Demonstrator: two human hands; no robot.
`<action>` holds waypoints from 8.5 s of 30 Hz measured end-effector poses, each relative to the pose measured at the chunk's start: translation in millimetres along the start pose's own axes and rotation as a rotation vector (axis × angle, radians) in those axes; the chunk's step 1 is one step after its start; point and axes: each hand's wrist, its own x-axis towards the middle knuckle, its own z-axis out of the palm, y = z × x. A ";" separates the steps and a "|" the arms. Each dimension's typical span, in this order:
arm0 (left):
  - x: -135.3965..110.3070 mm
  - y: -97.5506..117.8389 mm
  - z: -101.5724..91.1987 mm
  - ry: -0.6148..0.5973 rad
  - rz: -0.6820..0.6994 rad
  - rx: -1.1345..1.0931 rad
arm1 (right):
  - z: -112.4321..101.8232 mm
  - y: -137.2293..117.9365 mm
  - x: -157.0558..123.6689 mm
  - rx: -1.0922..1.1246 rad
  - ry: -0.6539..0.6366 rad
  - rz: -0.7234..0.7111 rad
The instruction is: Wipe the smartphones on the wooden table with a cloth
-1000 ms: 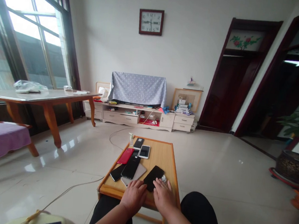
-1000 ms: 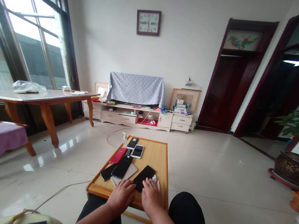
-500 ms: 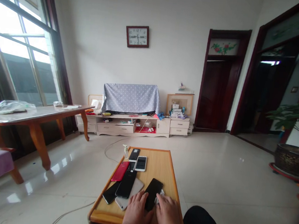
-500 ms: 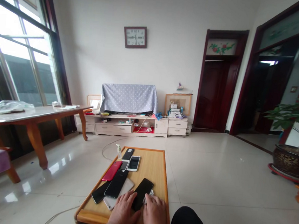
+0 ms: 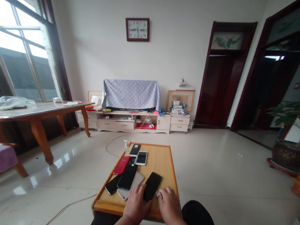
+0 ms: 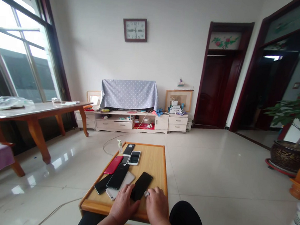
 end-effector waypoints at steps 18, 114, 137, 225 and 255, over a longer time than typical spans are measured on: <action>15.1 -9.2 -3.7 0.056 -0.024 -0.146 | 10.9 15.8 8.1 0.498 0.213 0.156; -10.0 0.0 -5.7 0.101 0.042 0.142 | 7.8 -14.5 13.0 0.020 -0.141 -0.098; 8.6 4.1 -12.5 -0.049 0.008 0.227 | 8.3 -14.8 14.8 0.013 -0.223 -0.072; 2.0 -15.9 -10.6 -0.007 -0.023 0.075 | 21.1 -63.5 53.8 0.096 -0.260 -0.025; 6.5 6.2 -18.8 -0.067 -0.041 0.190 | -15.6 -52.9 13.1 0.137 -0.187 -0.014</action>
